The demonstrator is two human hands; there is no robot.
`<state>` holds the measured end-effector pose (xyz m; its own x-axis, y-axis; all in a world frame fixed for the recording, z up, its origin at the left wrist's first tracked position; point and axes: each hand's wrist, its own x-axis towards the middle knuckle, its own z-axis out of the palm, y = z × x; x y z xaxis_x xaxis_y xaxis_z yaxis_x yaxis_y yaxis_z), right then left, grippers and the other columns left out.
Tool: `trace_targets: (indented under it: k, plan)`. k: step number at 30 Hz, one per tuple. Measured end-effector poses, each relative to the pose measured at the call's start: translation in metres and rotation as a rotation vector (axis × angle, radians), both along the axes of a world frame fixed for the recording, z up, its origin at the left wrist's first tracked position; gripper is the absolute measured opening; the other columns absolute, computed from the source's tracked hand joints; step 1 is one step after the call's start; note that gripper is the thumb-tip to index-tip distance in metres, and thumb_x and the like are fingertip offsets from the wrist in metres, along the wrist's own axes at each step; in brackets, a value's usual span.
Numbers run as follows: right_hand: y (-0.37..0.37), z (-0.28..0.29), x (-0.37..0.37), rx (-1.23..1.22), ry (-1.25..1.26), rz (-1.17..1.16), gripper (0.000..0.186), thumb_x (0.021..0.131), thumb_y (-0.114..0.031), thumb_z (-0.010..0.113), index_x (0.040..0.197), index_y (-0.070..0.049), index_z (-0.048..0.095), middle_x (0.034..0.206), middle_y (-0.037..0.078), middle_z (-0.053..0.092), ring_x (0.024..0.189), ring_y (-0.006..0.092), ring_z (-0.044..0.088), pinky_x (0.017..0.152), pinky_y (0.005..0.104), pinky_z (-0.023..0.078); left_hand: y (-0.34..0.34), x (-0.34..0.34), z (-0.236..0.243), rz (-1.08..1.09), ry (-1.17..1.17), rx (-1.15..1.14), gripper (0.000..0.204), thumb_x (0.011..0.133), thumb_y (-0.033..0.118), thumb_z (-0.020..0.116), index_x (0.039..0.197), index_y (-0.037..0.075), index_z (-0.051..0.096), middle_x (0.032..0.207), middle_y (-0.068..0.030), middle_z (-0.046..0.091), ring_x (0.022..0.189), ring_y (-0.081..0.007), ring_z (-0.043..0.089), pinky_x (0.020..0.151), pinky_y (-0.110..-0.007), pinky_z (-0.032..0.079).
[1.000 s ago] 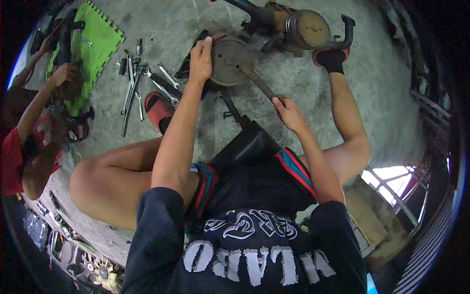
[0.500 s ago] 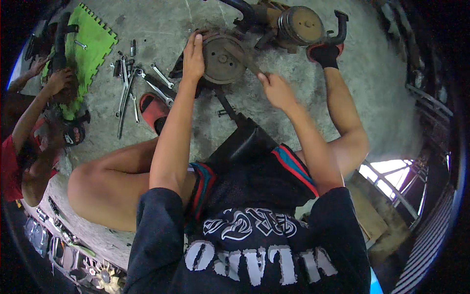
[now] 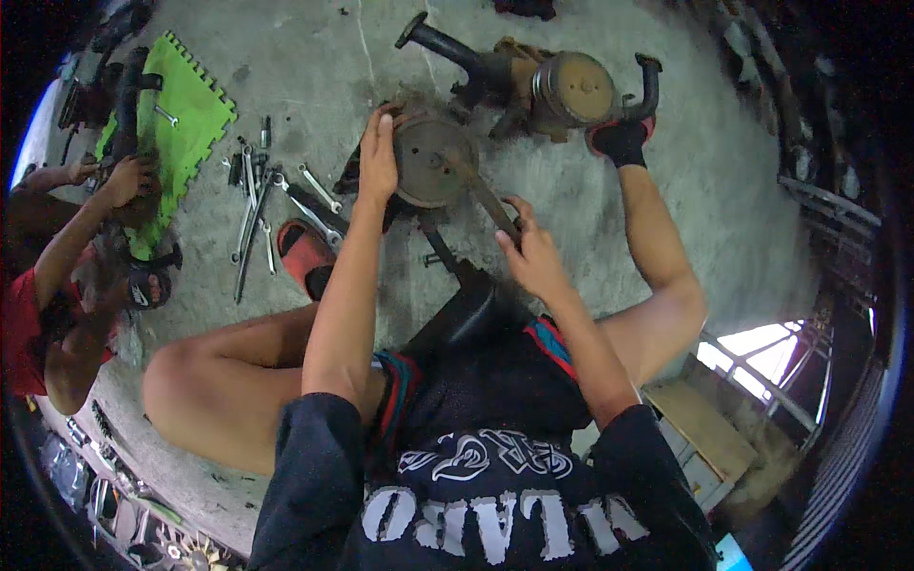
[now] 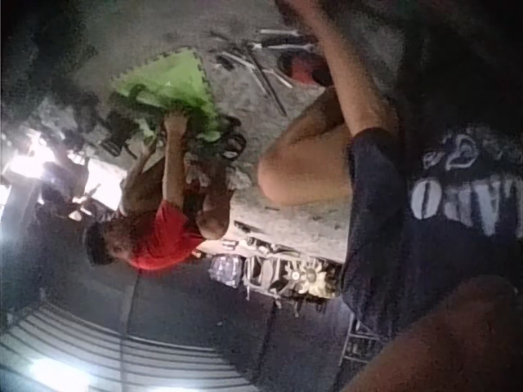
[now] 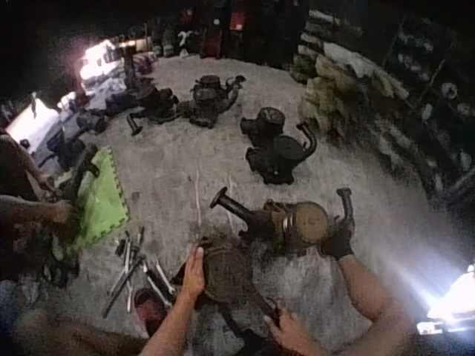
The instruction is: Repair or clean mechanical components using a flathead screwdriver and other tools in a workshop.
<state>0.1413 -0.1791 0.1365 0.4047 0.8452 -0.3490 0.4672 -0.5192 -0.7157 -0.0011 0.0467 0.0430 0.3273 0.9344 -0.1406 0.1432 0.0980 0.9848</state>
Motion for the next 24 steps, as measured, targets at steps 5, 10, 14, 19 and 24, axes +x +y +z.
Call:
trace_targets:
  k: [5, 10, 14, 19, 24]
  plan:
    - [0.032, -0.035, 0.014, 0.254, -0.212, 0.297, 0.058, 0.097, -0.016, 0.055, 0.150, -0.032, 0.037, 0.087, 0.022, 0.062, 0.078, 0.0436, 0.062, 0.074, 0.0539, 0.049, 0.001, -0.004, -0.006, -0.028, -0.113, 0.035, 0.055, 0.105, 0.042, 0.039, 0.134, -0.003, 0.051, 0.130, -0.0197, 0.059, 0.127, -0.0297, 0.052, 0.109, -0.036, 0.035]
    - [0.073, -0.035, 0.049, 0.082, -0.429, 0.576, 0.056, 0.098, -0.022, 0.053, 0.148, -0.042, 0.040, 0.080, 0.016, 0.058, 0.073, 0.0372, 0.061, 0.065, 0.0485, 0.049, -0.002, -0.011, -0.014, 0.000, -0.101, -0.100, 0.066, 0.103, 0.050, 0.039, 0.138, -0.005, 0.047, 0.139, -0.0198, 0.052, 0.128, -0.0292, 0.048, 0.111, -0.037, 0.031]
    - [0.094, -0.048, 0.105, 0.173, -0.528, 0.755, 0.055, 0.096, -0.020, 0.054, 0.147, -0.038, 0.044, 0.079, 0.017, 0.060, 0.071, 0.0389, 0.060, 0.065, 0.0479, 0.047, 0.007, -0.004, -0.011, 0.029, -0.058, 0.008, 0.058, 0.105, 0.044, 0.040, 0.140, -0.003, 0.045, 0.135, -0.0222, 0.054, 0.125, -0.0306, 0.052, 0.107, -0.037, 0.037]
    - [0.054, -0.014, 0.121, 0.098, -0.291, 0.722, 0.055, 0.094, -0.014, 0.055, 0.146, -0.033, 0.047, 0.083, 0.020, 0.065, 0.073, 0.0397, 0.062, 0.068, 0.0470, 0.049, 0.006, -0.002, 0.000, 0.026, -0.061, -0.002, 0.058, 0.105, 0.043, 0.042, 0.140, -0.003, 0.043, 0.134, -0.0221, 0.055, 0.122, -0.0294, 0.055, 0.107, -0.036, 0.037]
    - [-0.020, -0.025, 0.073, -0.064, -0.134, 0.518, 0.057, 0.095, -0.012, 0.053, 0.148, -0.032, 0.044, 0.075, 0.025, 0.062, 0.069, 0.0421, 0.062, 0.066, 0.0505, 0.050, 0.009, 0.006, 0.002, -0.056, -0.097, -0.049, 0.061, 0.104, 0.044, 0.043, 0.141, -0.004, 0.042, 0.136, -0.0198, 0.054, 0.121, -0.0289, 0.056, 0.108, -0.036, 0.037]
